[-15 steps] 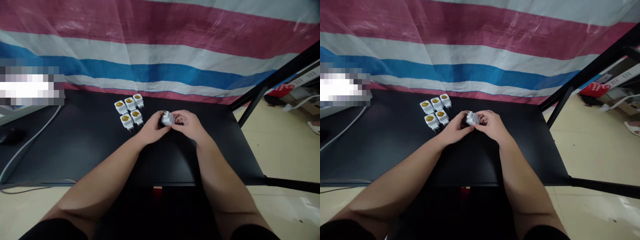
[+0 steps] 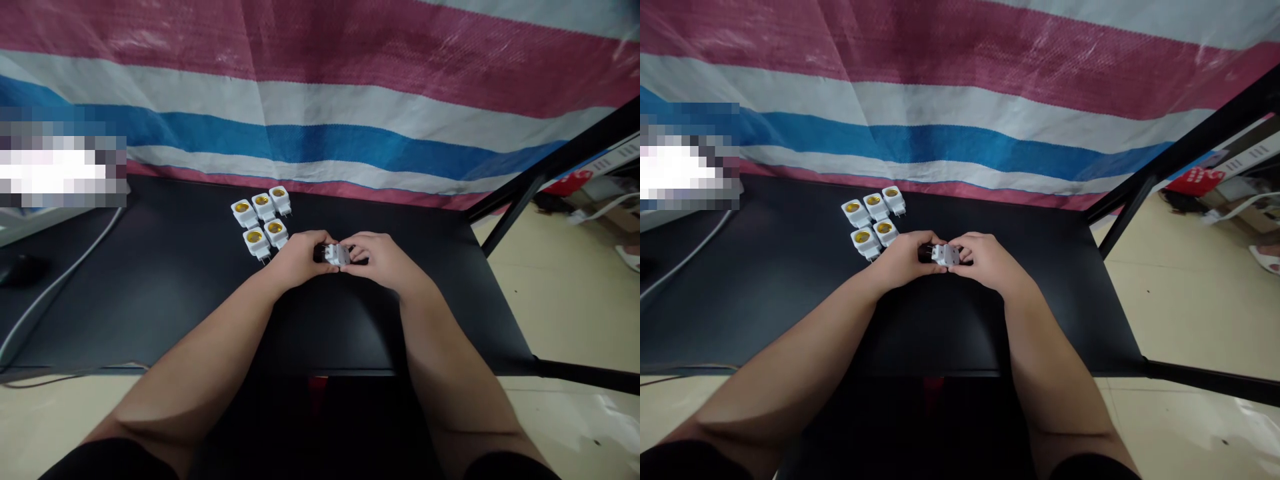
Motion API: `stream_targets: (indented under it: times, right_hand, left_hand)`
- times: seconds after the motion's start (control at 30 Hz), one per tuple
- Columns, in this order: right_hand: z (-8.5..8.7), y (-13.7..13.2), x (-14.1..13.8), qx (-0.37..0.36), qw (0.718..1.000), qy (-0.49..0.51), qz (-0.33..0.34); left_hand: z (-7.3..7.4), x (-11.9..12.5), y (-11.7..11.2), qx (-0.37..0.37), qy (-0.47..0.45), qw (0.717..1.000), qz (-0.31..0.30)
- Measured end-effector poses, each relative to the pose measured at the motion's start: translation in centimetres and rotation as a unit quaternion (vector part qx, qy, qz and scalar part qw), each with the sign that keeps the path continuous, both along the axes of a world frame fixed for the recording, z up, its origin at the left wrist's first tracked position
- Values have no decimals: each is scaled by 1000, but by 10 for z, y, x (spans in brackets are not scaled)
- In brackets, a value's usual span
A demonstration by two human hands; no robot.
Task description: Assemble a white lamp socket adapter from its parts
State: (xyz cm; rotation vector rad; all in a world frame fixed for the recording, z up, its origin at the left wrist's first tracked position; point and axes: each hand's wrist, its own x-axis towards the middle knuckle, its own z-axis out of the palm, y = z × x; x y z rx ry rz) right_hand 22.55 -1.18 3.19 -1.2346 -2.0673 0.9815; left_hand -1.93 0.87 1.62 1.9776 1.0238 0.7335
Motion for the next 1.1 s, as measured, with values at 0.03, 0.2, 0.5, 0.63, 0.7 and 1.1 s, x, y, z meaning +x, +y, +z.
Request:
stream_targets:
  times: [0.03,0.2,0.5,0.63,0.7,1.1]
  right_hand:
    - [0,0,0,-4,1000,-4,-1]
    - [2,-1,0,-13,1000,-11,-4]
    - [4,-1,-1,-13,1000,-4,-11]
    - [4,0,-3,-7,999,-22,-24]
    - [3,0,-3,-16,1000,-4,-25]
    - [-7,4,2,-90,991,95,-32]
  left_hand:
    - [-1,0,0,-11,-10,1000,-4]
    - [-4,0,1,-13,-26,999,-14]
    - [1,-2,4,17,-12,999,-34]
    - [0,-1,2,9,-21,999,-22]
    - [-1,-1,1,0,-33,999,-20]
    - [-9,0,2,-61,-81,995,-1]
